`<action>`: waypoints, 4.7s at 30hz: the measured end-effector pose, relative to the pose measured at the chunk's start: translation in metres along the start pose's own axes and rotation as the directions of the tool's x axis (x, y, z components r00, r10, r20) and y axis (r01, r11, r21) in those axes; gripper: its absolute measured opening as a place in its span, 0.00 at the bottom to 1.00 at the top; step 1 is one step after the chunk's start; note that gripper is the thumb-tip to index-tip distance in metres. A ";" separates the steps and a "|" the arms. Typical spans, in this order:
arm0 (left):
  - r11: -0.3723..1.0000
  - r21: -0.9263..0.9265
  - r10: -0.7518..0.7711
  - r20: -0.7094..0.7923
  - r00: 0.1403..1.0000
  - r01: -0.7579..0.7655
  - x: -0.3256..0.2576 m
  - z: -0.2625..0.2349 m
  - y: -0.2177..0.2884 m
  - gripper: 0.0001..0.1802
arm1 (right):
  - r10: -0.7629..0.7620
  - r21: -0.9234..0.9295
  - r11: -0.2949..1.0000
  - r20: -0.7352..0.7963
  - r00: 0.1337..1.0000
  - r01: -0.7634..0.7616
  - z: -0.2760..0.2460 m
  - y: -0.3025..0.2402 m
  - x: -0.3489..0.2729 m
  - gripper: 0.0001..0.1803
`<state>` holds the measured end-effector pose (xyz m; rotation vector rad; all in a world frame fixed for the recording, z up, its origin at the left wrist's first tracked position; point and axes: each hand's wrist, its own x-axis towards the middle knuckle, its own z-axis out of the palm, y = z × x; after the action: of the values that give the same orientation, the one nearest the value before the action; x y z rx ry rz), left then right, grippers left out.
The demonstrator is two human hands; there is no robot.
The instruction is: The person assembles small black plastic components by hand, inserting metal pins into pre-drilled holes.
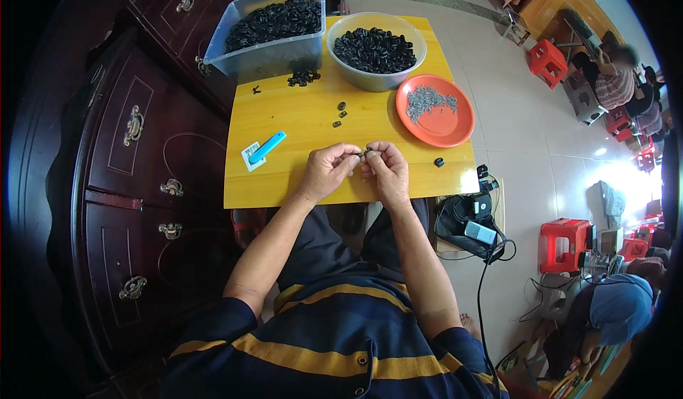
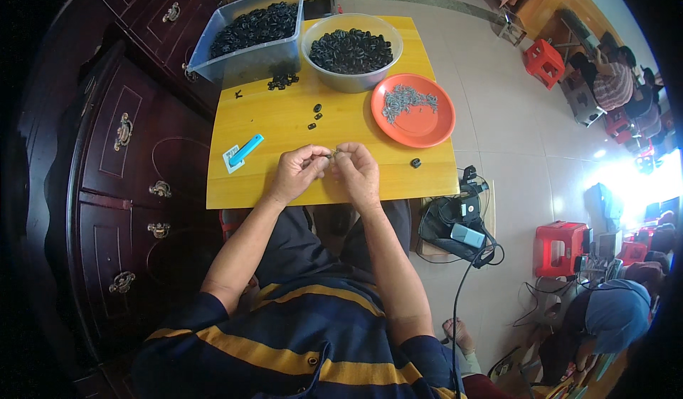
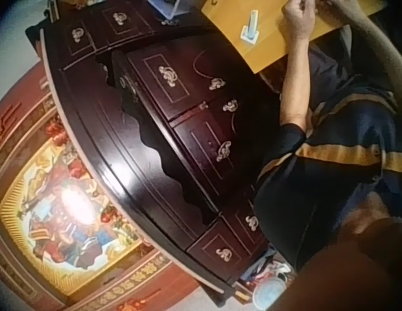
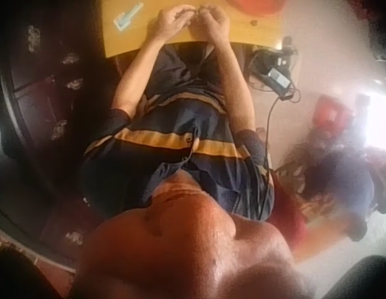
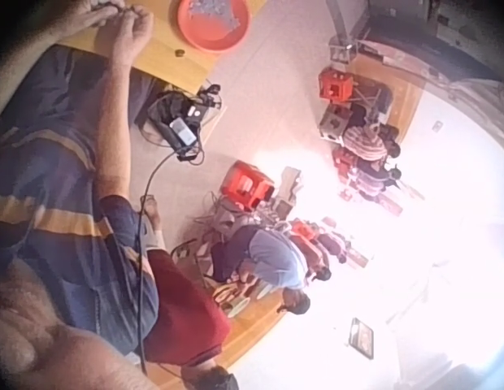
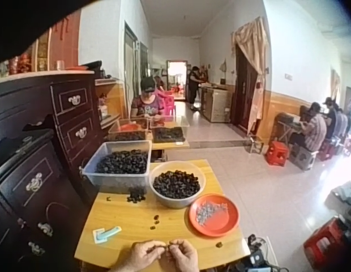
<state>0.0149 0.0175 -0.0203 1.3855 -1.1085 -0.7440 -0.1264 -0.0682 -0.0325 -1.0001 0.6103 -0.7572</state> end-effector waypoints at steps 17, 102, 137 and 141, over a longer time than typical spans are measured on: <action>0.981 -0.183 -0.084 -0.121 0.989 0.061 -0.001 -0.005 -0.004 0.08 | -0.028 -0.043 0.999 -0.022 0.999 0.027 0.001 0.005 0.000 0.09; 0.999 -0.033 0.011 -0.120 0.993 -0.015 -0.001 -0.013 -0.004 0.12 | 0.010 -0.123 0.992 0.000 1.000 -0.010 0.000 0.006 0.003 0.11; 0.986 0.124 0.083 0.235 0.968 -0.115 0.012 -0.021 0.037 0.14 | 0.179 -0.068 0.983 0.157 0.971 -0.170 0.000 -0.024 -0.009 0.11; 0.977 0.184 0.056 0.272 0.961 -0.109 0.010 -0.016 0.050 0.14 | 0.172 -0.051 0.985 0.127 0.977 -0.167 -0.002 -0.023 -0.017 0.09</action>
<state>0.0236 0.0197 0.0328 1.4221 -1.4755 -0.7916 -0.1444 -0.0636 -0.0112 -1.0122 0.5903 -0.5263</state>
